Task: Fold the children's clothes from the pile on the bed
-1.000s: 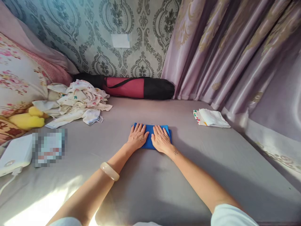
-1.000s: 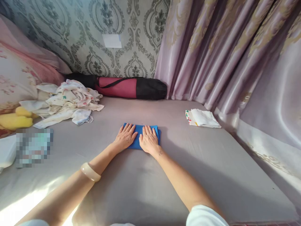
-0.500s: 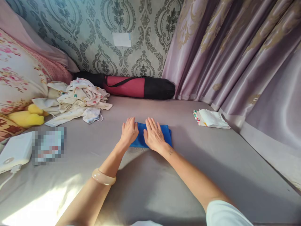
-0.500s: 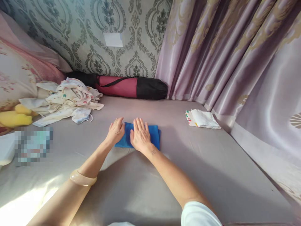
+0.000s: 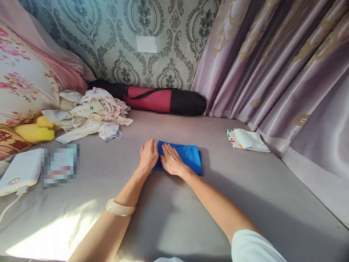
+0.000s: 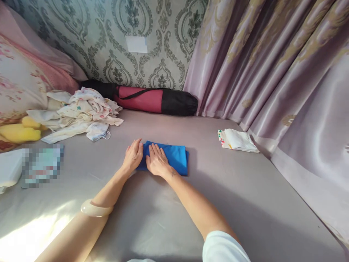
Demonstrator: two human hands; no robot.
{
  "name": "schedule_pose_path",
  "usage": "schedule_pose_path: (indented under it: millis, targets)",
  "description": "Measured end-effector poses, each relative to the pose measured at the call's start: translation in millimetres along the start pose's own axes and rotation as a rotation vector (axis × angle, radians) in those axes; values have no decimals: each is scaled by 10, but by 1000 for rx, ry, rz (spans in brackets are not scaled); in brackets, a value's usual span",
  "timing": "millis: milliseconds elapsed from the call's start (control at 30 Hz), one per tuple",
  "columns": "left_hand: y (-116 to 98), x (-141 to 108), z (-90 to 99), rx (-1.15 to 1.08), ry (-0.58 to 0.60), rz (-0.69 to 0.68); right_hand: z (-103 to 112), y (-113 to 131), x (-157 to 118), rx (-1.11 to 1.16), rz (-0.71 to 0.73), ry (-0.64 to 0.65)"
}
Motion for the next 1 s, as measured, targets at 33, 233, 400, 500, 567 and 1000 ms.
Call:
schedule_pose_path:
  millis: [33, 233, 400, 500, 567, 1000]
  targets:
    - [-27, -20, 2, 19, 14, -37, 58, -44, -31, -16, -15, -21]
    - [-204, -200, -103, 206, 230, -313, 258, -519, -345, -209, -230, -192]
    - [-168, -252, -206, 317, 388, -302, 132, -707, -417, -199, -286, -96]
    - [-127, -229, -222, 317, 394, -291, 115, -695, -398, -171, -284, -118]
    - [-88, -205, -227, 303, 368, -287, 124, -685, -398, -134, -280, -135]
    - [263, 95, -150, 496, 213, -116, 716, -968, -904, -108, -622, -312]
Point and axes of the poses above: each hand's wrist, its own x-axis towards the middle knuckle, its own z-axis out of the back of the hand, y = z × x, the point moved 4 cm from there along x, towards the middle knuckle, and after that the axes turned 7 degrees about -y, right-handed, at the moved point
